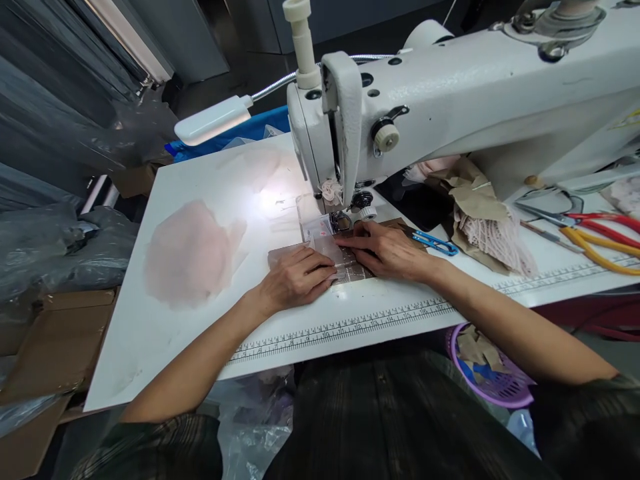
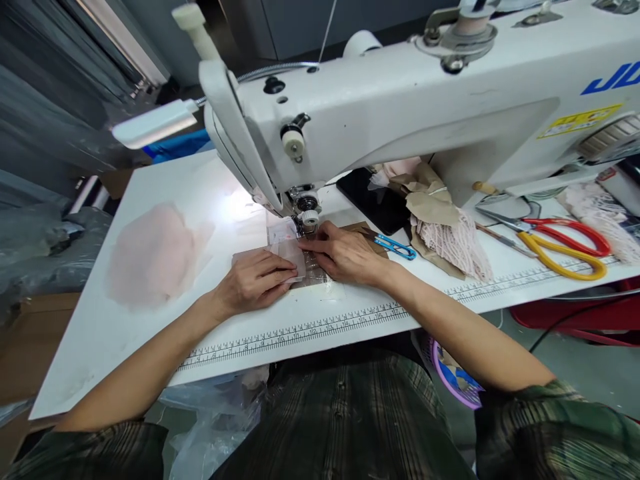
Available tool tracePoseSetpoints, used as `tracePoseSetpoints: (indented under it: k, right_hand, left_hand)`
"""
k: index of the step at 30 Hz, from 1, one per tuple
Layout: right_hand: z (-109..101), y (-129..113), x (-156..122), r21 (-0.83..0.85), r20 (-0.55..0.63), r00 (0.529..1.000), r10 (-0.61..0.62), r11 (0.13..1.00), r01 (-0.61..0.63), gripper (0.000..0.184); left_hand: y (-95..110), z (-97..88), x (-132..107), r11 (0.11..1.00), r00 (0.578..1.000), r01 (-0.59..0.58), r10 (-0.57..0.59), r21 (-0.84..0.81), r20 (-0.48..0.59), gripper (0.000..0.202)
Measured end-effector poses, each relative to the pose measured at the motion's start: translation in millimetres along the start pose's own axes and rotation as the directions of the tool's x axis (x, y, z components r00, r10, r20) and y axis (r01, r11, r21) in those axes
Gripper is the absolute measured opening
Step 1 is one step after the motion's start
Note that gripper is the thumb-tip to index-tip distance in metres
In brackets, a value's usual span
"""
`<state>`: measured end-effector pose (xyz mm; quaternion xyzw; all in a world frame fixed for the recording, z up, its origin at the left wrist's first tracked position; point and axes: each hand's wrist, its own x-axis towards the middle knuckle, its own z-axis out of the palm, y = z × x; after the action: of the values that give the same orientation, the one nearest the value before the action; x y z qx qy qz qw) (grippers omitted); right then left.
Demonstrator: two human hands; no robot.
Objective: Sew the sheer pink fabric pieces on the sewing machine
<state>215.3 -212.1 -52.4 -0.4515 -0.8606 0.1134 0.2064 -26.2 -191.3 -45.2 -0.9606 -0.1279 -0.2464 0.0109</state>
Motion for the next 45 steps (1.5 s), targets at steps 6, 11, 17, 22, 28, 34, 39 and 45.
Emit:
tracePoseSetpoints:
  k: [6,11,17,22,28,34,39,45]
  right_hand:
    - [-1,4,-2,0.028,0.009,0.998,-0.065,0.997,0.065,0.038]
    - [-1,3,-3,0.004,0.016,0.996,-0.083,0.997,0.083,0.039]
    - [0,3,-4,-0.011,0.01,0.996,-0.093,0.996,0.093,0.038]
    - [1,3,-4,-0.02,-0.012,0.995,-0.095,0.995,0.095,0.037]
    - [-7,1,-7,0.133,0.027,0.993,-0.111,0.985,0.106,0.041]
    - [-6,-4,-8,0.042,0.049,0.984,-0.17,0.985,0.168,0.036]
    - [-4,-6,-7,0.016,0.023,0.979,-0.203,0.979,0.202,0.035]
    - [-3,-7,-8,0.021,0.002,0.979,-0.204,0.979,0.204,0.034]
  left_hand:
    - [-1,-0.9,0,1.0,1.0,-0.003,0.004,0.027,-0.014,0.008]
    - [0,-2.5,1,0.997,1.0,-0.009,0.011,0.073,-0.02,0.008]
    - [-1,-1.9,3,0.994,0.999,-0.025,0.029,0.104,-0.039,0.006]
    - [0,-1.6,3,0.993,0.997,-0.03,0.037,0.11,-0.063,0.005]
    - [0,1.7,1,0.995,0.998,-0.006,0.012,0.098,-0.059,0.008]
    - [4,-5.2,1,0.996,0.999,0.036,-0.036,0.076,-0.001,0.013]
    - [-5,-22.3,5,0.995,0.996,0.085,-0.086,0.047,0.016,0.049]
    - [-25,-17.6,2,0.991,0.986,0.137,-0.137,-0.002,0.091,0.053]
